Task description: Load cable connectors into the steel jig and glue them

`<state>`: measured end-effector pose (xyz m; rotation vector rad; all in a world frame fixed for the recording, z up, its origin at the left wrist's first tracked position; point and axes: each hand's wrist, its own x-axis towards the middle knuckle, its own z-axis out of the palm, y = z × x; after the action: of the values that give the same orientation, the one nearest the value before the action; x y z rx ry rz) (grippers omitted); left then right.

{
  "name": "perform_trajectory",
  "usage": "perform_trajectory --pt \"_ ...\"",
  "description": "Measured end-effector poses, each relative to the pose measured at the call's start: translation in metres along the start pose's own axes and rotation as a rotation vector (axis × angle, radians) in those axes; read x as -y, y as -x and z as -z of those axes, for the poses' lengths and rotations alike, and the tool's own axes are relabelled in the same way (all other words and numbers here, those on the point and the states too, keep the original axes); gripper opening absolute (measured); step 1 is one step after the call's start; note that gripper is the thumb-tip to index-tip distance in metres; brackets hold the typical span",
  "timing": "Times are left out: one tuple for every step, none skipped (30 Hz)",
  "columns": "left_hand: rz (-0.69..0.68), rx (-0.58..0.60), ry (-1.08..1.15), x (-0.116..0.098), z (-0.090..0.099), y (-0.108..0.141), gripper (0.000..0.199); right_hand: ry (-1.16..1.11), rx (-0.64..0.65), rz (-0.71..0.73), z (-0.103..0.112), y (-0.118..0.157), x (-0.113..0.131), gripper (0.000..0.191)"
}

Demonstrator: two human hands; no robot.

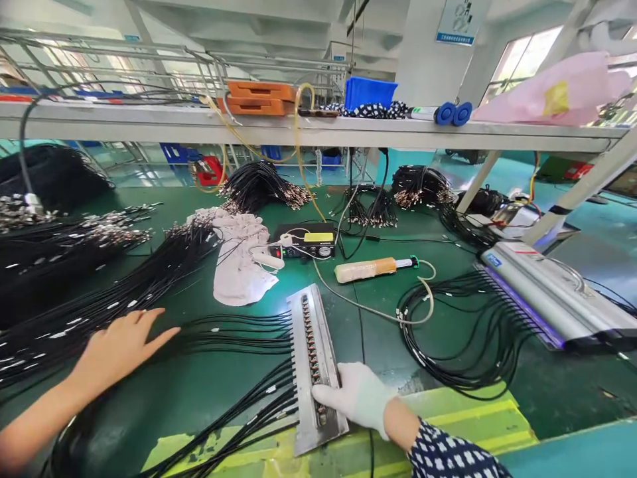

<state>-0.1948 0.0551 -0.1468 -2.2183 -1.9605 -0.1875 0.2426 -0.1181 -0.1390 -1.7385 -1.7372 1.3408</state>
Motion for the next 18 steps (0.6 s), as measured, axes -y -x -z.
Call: perform_trajectory --pt "-0.082 -0.025 0.018 -0.018 -0.006 -0.002 0.06 0.215 -0.018 -0.052 0.005 -0.001 0.003 0.058" --pt "-0.164 -0.011 0.048 -0.039 -0.011 -0.004 0.059 0.403 -0.023 -0.092 0.009 -0.002 0.006 0.062" --pt "-0.251 -0.011 0.086 -0.062 -0.017 -0.007 0.056 0.546 -0.007 -0.113 0.013 -0.004 0.008 0.067" --pt "-0.321 -0.008 0.136 -0.084 -0.022 -0.01 0.054 0.637 0.023 -0.12 0.017 -0.006 0.011 0.071" --pt "-0.371 -0.003 0.189 -0.105 -0.028 -0.013 0.053 0.676 0.057 -0.116 0.02 -0.008 0.012 0.073" --pt "-0.4 0.007 0.236 -0.125 -0.034 -0.016 0.052 0.672 0.081 -0.106 0.024 -0.009 0.012 0.074" --pt "-0.404 0.017 0.272 -0.141 -0.039 -0.018 0.051 0.627 0.095 -0.098 0.027 -0.011 0.009 0.073" --pt "-0.392 0.019 0.296 -0.154 -0.045 -0.019 0.049 0.539 0.094 -0.102 0.031 -0.012 0.005 0.073" --pt "-0.375 0.015 0.307 -0.163 -0.05 -0.02 0.048 0.41 0.07 -0.121 0.035 -0.013 -0.001 0.075" --pt "-0.36 0.006 0.311 -0.169 -0.054 -0.02 0.048 0.255 0.022 -0.146 0.039 -0.014 -0.009 0.078" --pt "-0.354 -0.008 0.311 -0.173 -0.058 -0.019 0.047 0.096 -0.049 -0.175 0.044 -0.014 -0.019 0.079" --pt "-0.356 -0.02 0.309 -0.173 -0.062 -0.019 0.047 -0.045 -0.137 -0.21 0.051 -0.015 -0.029 0.079" --pt "-0.361 -0.029 0.309 -0.173 -0.064 -0.018 0.048 -0.139 -0.235 -0.242 0.058 -0.016 -0.039 0.079" --pt "-0.366 -0.033 0.312 -0.172 -0.066 -0.017 0.048 -0.174 -0.336 -0.271 0.067 -0.019 -0.048 0.08" --pt "-0.368 -0.036 0.316 -0.171 -0.068 -0.017 0.048 -0.16 -0.424 -0.294 0.078 -0.023 -0.055 0.082" --pt "-0.366 -0.039 0.321 -0.17 -0.069 -0.016 0.048 -0.107 -0.497 -0.315 0.09 -0.028 -0.061 0.084" --pt "-0.362 -0.042 0.327 -0.169 -0.07 -0.016 0.048 -0.032 -0.561 -0.34 0.104 -0.037 -0.064 0.086" --pt "-0.36 -0.044 0.334 -0.169 -0.07 -0.016 0.048 0.049 -0.615 -0.357 0.119 -0.047 -0.064 0.087"
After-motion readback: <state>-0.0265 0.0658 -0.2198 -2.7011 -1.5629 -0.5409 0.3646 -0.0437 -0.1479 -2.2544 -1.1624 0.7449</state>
